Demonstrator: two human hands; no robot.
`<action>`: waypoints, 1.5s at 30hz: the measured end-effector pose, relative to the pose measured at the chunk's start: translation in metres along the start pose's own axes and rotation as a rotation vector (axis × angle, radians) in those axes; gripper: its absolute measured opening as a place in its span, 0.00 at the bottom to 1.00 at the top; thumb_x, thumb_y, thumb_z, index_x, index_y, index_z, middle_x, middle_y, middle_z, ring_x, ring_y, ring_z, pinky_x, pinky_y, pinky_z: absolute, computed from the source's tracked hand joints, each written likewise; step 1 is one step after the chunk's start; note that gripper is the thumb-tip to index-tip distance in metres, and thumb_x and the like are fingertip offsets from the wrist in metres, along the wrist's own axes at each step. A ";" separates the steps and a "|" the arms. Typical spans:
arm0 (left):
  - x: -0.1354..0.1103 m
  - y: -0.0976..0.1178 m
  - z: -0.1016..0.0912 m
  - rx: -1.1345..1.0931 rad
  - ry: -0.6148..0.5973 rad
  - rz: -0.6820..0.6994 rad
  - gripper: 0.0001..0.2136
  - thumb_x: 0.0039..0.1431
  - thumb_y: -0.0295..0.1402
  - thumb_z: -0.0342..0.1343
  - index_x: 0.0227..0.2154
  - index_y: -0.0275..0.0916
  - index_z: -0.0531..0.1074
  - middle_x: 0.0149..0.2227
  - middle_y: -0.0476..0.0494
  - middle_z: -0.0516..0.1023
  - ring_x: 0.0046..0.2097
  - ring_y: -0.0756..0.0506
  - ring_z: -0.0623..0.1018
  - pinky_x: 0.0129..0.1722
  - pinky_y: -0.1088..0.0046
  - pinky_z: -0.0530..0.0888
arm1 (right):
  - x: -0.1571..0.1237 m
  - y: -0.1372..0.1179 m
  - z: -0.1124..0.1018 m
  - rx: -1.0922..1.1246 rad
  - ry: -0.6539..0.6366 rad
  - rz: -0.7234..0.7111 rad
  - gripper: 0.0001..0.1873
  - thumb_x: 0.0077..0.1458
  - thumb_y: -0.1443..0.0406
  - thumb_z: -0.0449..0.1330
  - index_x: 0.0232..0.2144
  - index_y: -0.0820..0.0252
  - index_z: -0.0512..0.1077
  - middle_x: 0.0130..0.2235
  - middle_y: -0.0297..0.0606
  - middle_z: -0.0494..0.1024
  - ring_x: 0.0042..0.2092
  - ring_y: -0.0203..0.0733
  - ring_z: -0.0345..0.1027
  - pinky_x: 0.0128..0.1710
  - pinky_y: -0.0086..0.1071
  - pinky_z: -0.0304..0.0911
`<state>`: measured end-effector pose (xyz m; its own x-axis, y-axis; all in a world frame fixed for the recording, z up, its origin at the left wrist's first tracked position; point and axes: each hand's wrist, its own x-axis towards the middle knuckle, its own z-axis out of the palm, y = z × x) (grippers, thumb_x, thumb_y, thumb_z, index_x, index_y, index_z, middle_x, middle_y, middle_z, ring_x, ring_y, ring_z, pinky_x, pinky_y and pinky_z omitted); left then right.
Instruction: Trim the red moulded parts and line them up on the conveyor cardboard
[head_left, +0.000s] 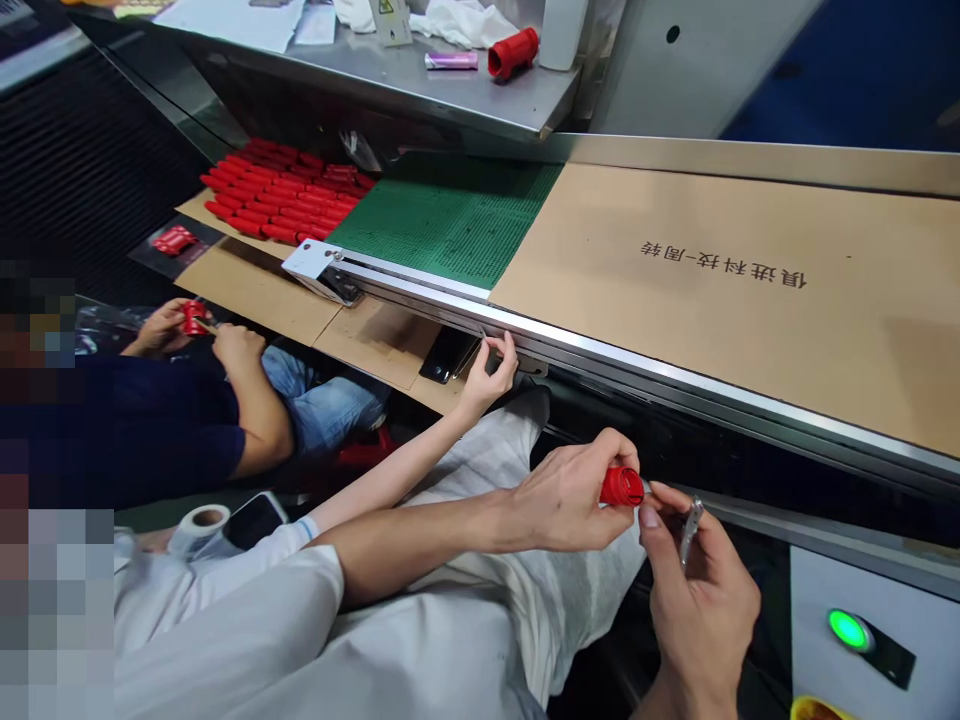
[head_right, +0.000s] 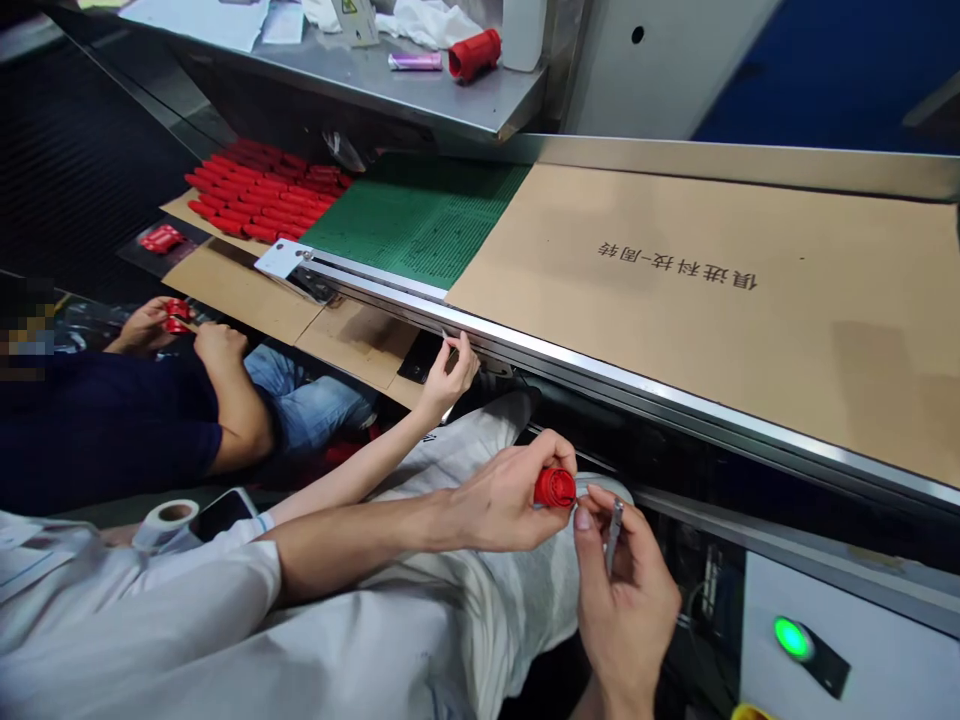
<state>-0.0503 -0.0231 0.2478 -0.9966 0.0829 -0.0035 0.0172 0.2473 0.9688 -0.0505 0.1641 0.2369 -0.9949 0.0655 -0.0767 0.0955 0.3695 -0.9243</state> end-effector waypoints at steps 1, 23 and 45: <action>0.000 0.000 0.000 0.014 0.007 0.004 0.11 0.65 0.32 0.55 0.48 0.44 0.64 0.33 0.54 0.70 0.30 0.48 0.74 0.31 0.71 0.65 | 0.000 0.001 0.000 0.006 0.002 0.004 0.23 0.55 0.50 0.75 0.48 0.54 0.84 0.47 0.40 0.86 0.45 0.44 0.81 0.50 0.36 0.74; -0.045 0.005 -0.009 0.205 0.094 0.119 0.19 0.57 0.29 0.68 0.46 0.48 0.68 0.31 0.50 0.81 0.29 0.35 0.85 0.20 0.58 0.74 | -0.038 -0.018 0.021 0.051 0.012 -0.106 0.24 0.54 0.54 0.76 0.50 0.60 0.84 0.47 0.40 0.85 0.45 0.43 0.77 0.56 0.40 0.71; -0.089 0.032 -0.002 0.197 -0.063 0.156 0.15 0.60 0.29 0.60 0.45 0.48 0.62 0.41 0.46 0.83 0.38 0.33 0.88 0.24 0.60 0.71 | -0.088 -0.012 0.008 0.118 0.176 -0.269 0.20 0.49 0.62 0.75 0.46 0.60 0.85 0.42 0.38 0.84 0.42 0.45 0.77 0.60 0.49 0.71</action>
<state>0.0383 -0.0250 0.2793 -0.9736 0.1931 0.1214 0.1923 0.4091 0.8920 0.0351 0.1462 0.2519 -0.9621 0.1431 0.2321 -0.1844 0.2857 -0.9404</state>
